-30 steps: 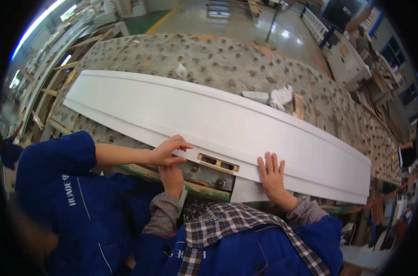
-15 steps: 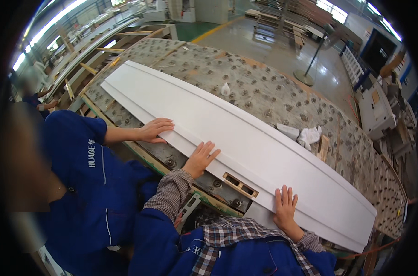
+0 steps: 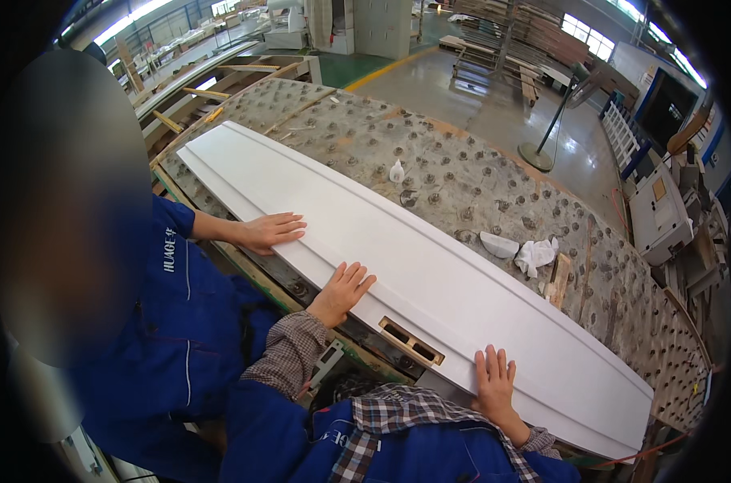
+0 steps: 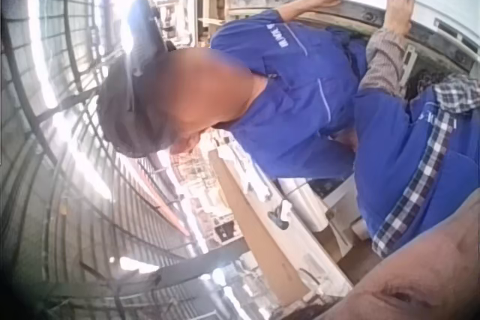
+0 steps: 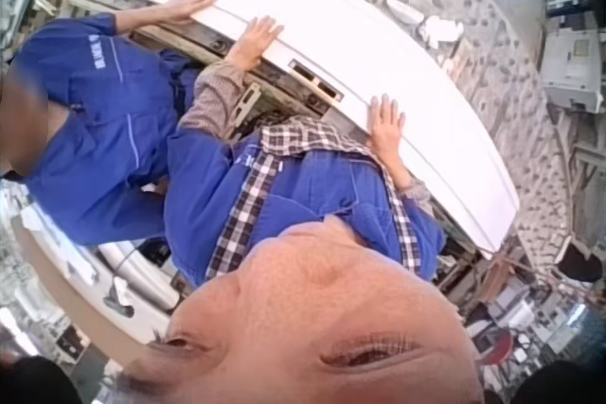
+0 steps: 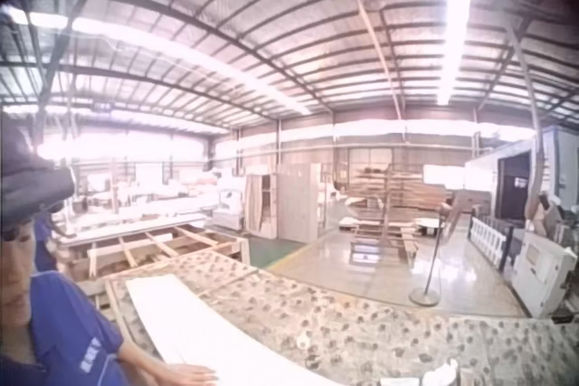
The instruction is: The person applies glue to a white panel and inserts a wooden trim piece into a pre-cut slot. They then flip the panel and apply glue along the edge of the trim, wiping excess with a cloth. The task involves precise alignment and manual finishing of the panel edge.
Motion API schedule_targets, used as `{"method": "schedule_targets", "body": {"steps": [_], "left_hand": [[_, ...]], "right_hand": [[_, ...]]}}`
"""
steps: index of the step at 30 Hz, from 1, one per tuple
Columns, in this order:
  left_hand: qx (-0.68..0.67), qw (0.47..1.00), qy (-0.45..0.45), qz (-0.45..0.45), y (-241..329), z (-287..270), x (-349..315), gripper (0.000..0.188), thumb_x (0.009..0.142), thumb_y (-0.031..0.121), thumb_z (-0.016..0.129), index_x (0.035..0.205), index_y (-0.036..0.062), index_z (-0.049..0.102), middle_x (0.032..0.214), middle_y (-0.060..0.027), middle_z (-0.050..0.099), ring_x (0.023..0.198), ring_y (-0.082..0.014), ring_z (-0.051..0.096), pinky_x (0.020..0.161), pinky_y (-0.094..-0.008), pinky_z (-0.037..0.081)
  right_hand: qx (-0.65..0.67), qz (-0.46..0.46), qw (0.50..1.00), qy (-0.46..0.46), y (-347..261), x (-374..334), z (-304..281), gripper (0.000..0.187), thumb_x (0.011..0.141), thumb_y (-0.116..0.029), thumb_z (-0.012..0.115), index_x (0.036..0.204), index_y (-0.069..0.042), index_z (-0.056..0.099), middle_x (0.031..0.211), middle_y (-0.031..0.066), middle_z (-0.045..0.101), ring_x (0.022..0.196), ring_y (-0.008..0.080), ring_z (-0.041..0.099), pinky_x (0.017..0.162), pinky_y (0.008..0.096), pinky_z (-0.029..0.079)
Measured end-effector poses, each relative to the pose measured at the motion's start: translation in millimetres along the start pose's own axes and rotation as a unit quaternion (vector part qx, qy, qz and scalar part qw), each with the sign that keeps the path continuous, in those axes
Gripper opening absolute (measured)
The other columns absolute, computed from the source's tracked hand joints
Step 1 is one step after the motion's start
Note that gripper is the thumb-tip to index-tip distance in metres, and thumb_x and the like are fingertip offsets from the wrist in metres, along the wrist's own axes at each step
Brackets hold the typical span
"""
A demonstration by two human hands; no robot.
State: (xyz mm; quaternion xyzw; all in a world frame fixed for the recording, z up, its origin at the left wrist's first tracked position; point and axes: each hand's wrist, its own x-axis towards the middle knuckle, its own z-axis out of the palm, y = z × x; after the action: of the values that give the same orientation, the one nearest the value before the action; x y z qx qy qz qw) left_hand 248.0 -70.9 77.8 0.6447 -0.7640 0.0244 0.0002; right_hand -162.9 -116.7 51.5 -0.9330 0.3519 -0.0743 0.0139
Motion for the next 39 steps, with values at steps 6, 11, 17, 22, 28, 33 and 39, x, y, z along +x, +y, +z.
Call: {"method": "schedule_targets", "body": {"steps": [6, 11, 17, 22, 28, 33, 39], "left_hand": [[-0.054, 0.999, 0.001, -0.006, 5.5, -39.0, -18.6, 0.091, 0.058, 0.001, 0.078, 0.141, 0.002, 0.04, 0.139, -0.0222, 0.043, 0.136, -0.0406, 0.036, 0.117, -0.0515, 0.025], [-0.085, 0.996, 0.017, 0.001, 14.7, -64.1, -12.5, 0.087, 0.056, -0.003, 0.074, 0.138, 0.0013, 0.044, 0.136, -0.0225, 0.045, 0.135, -0.0405, 0.038, 0.115, -0.052, 0.028], [-0.125, 0.99, 0.056, -0.005, 13.9, -93.2, -10.3, 0.077, 0.056, -0.006, 0.068, 0.131, 0.0023, 0.052, 0.134, -0.0216, 0.05, 0.13, -0.0405, 0.045, 0.114, -0.0495, 0.033], [-0.142, 0.984, 0.109, 0.004, 3.5, -115.7, 8.8, 0.064, 0.061, -0.01, 0.057, 0.124, -0.0004, 0.057, 0.13, -0.0206, 0.058, 0.124, -0.0403, 0.051, 0.111, -0.0479, 0.038], [-0.182, 0.975, 0.13, 0.009, -15.0, -147.1, 33.7, 0.058, 0.061, -0.007, 0.056, 0.117, 0.0011, 0.063, 0.119, -0.0193, 0.065, 0.117, -0.0368, 0.058, 0.104, -0.0469, 0.043], [-0.157, 0.97, 0.175, 0.056, -24.2, -159.6, 64.5, 0.048, 0.061, -0.006, 0.056, 0.107, 0.002, 0.065, 0.111, -0.0173, 0.068, 0.106, -0.0364, 0.061, 0.094, -0.044, 0.045], [-0.228, 0.933, 0.256, 0.105, 6.3, -172.3, 86.6, 0.037, 0.07, 0.004, 0.069, 0.107, 0.0017, 0.066, 0.103, -0.0128, 0.068, 0.097, -0.0308, 0.062, 0.088, -0.0388, 0.047]], "right_hand": [[0.03, -0.008, 0.999, -0.043, -7.9, -1.6, -47.3, 0.106, 0.048, -0.006, 0.076, 0.146, -0.005, 0.037, 0.15, 0.0206, 0.037, 0.137, 0.046, 0.036, 0.106, 0.064, 0.031], [0.049, -0.017, 0.995, -0.089, 4.6, 1.9, -94.9, 0.105, 0.049, -0.004, 0.075, 0.146, -0.004, 0.035, 0.149, 0.0219, 0.037, 0.133, 0.0444, 0.039, 0.106, 0.0601, 0.033], [0.077, -0.046, 0.99, -0.11, 23.3, 20.7, -129.6, 0.102, 0.053, -0.003, 0.074, 0.147, -0.004, 0.034, 0.147, 0.0223, 0.039, 0.132, 0.0436, 0.041, 0.104, 0.0559, 0.036], [0.113, -0.073, 0.982, -0.133, 40.9, 42.1, -160.2, 0.095, 0.059, -0.002, 0.071, 0.147, -0.002, 0.033, 0.147, 0.0248, 0.04, 0.131, 0.0438, 0.043, 0.102, 0.0498, 0.039], [0.179, -0.131, 0.963, -0.156, 66.2, 79.8, -197.3, 0.094, 0.06, -0.006, 0.074, 0.146, 0.0, 0.036, 0.14, 0.0275, 0.047, 0.121, 0.0439, 0.052, 0.096, 0.0442, 0.047], [0.2, -0.128, 0.952, -0.192, 89.3, 108.9, -217.7, 0.095, 0.059, -0.011, 0.076, 0.145, 0.001, 0.037, 0.13, 0.0286, 0.055, 0.109, 0.0427, 0.059, 0.091, 0.0429, 0.049], [0.232, -0.082, 0.941, -0.231, 104.5, 132.0, -232.7, 0.098, 0.055, -0.01, 0.073, 0.147, -0.005, 0.04, 0.123, 0.0263, 0.061, 0.1, 0.039, 0.065, 0.085, 0.0388, 0.051]]}}
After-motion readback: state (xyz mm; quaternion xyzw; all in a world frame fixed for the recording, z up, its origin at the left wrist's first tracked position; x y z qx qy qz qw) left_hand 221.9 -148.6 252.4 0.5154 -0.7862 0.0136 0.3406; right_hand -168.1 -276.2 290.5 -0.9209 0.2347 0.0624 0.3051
